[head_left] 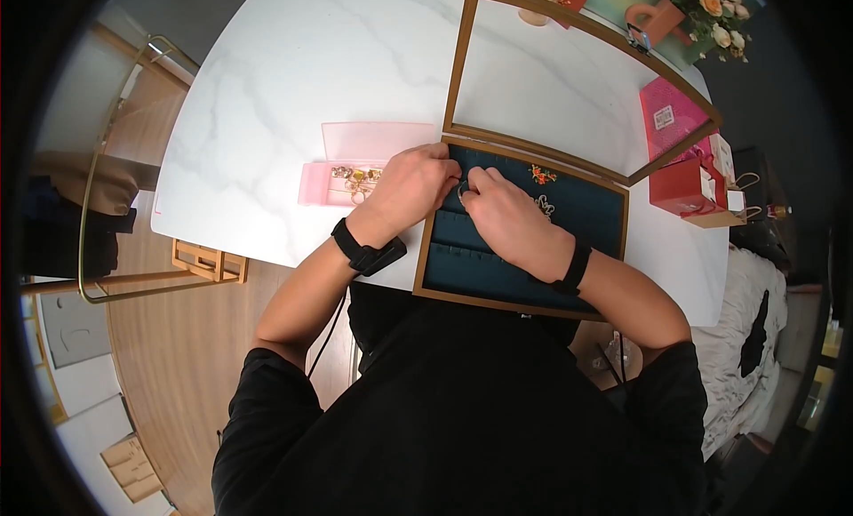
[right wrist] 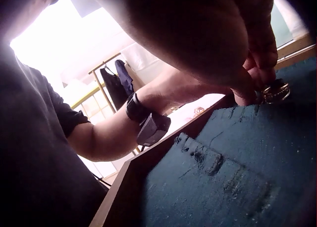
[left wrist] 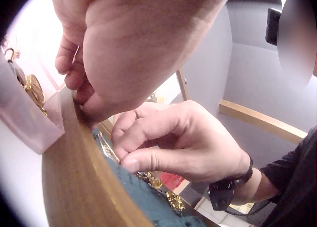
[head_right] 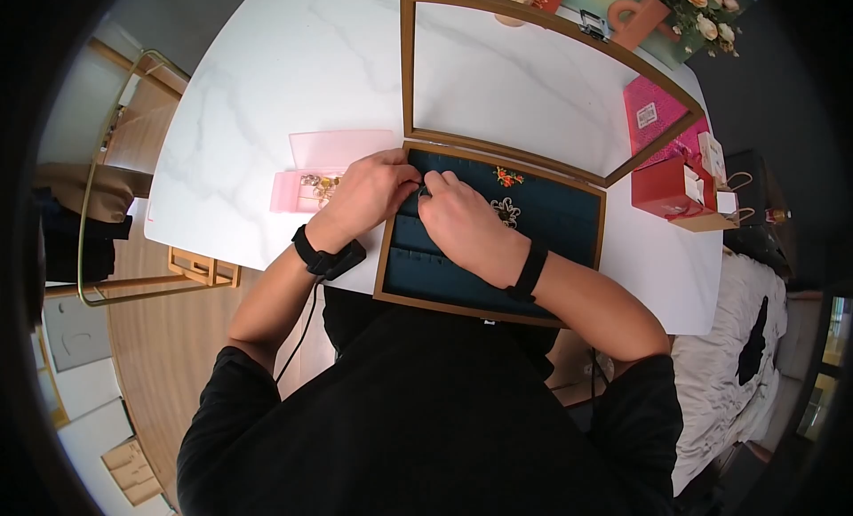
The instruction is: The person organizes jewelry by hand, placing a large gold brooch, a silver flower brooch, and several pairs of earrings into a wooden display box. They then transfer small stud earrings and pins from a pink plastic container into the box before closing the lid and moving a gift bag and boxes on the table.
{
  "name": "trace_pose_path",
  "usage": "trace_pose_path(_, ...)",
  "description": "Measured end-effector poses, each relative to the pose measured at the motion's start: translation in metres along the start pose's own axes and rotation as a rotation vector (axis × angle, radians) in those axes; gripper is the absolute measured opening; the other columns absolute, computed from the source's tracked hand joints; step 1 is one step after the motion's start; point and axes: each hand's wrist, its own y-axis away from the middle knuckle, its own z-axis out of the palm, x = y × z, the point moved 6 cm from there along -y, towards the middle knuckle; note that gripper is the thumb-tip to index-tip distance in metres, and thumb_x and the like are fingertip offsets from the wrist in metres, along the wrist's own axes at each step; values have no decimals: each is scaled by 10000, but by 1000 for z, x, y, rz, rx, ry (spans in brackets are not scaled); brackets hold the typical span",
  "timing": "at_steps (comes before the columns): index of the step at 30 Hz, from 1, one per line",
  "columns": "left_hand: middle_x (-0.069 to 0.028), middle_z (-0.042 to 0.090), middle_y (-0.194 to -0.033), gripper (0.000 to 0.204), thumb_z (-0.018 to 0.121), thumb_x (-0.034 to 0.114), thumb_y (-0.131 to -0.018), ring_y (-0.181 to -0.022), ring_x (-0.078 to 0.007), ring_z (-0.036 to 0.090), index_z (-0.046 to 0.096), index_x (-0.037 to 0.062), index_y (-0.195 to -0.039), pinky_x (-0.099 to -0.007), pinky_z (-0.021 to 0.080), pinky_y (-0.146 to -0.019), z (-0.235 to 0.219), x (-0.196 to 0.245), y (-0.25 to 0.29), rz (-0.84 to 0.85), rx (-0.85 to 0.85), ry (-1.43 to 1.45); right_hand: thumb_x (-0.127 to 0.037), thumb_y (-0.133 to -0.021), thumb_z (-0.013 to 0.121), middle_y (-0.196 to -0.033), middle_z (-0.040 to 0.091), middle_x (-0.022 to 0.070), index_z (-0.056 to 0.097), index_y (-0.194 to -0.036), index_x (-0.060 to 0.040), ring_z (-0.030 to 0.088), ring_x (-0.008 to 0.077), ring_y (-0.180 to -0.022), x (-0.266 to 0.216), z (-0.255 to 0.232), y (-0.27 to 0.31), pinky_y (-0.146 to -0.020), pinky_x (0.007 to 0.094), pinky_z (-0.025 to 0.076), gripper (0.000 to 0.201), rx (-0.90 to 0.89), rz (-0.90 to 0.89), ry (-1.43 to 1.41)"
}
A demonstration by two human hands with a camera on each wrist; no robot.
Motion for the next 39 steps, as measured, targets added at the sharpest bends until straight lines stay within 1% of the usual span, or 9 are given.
trace_pose_path(9,-139,722,-976,141,824,51,-894,-940,-370,731,804,25,-1031,-470,601,-828,1,0,-5,0,-68,84,-19,-910,694,-1059,630,155,762,-942,53,660,299,-1016,3,0,2,-917,396,609,104,-47,66,-32)
trace_pose_path(11,-139,725,-978,163,829,34,-885,-944,-367,734,803,23,-1045,-467,601,-826,-3,1,-5,-2,-101,130,-21,-922,694,-1049,635,159,774,-1003,50,676,311,-1000,4,1,3,-890,415,621,134,-57,109,-20)
trace_pose_path(13,-136,729,-995,203,832,-6,-871,-934,-364,741,796,16,-1069,-464,602,-824,-9,0,-3,-100,-136,146,-29,-941,689,-1048,638,163,773,-1042,47,684,317,-1001,5,1,4,-880,426,626,152,-69,136,-52)
trace_pose_path(14,-136,729,-995,203,832,-6,-871,-934,-364,741,796,16,-1069,-464,602,-824,-8,0,-1,-100,-136,146,-37,-959,684,-1046,641,167,773,-1081,44,692,323,-1002,7,1,4,-870,436,631,171,-82,163,-83)
trace_pose_path(16,-134,730,-1011,210,826,-26,-870,-912,-361,743,790,9,-1074,-462,604,-820,-13,1,2,-43,-45,70,-43,-975,674,-1051,642,173,769,-1107,39,694,327,-1015,7,-1,3,-872,442,634,182,-82,208,-118)
trace_pose_path(20,-133,730,-1023,214,824,-26,-869,-908,-358,744,787,7,-1078,-462,606,-815,-14,2,7,-64,-48,75,-57,-1005,651,-1059,639,177,766,-1144,23,694,332,-1031,12,0,-2,-875,447,634,197,-88,282,-197)
trace_pose_path(24,-134,729,-1022,204,818,-17,-871,-918,-358,744,784,8,-1070,-462,608,-814,-15,3,8,-51,-33,78,-63,-1013,646,-1058,632,183,762,-1130,23,692,345,-1037,9,-2,-2,-892,455,624,186,-93,237,-175)
trace_pose_path(29,-134,729,-1022,192,819,-3,-874,-924,-367,743,779,10,-1062,-469,610,-819,-15,2,8,-34,-30,66,-53,-1022,627,-1055,620,206,749,-1093,32,684,377,-1030,12,-5,-1,-915,479,600,165,-168,343,-340)
trace_pose_path(39,-130,726,-1013,178,824,28,-880,-942,-369,741,777,14,-1050,-478,609,-827,-10,2,6,-20,-29,48,-24,-1003,626,-1030,628,202,747,-1051,44,694,375,-1021,9,0,5,-908,472,604,147,-140,240,-274)
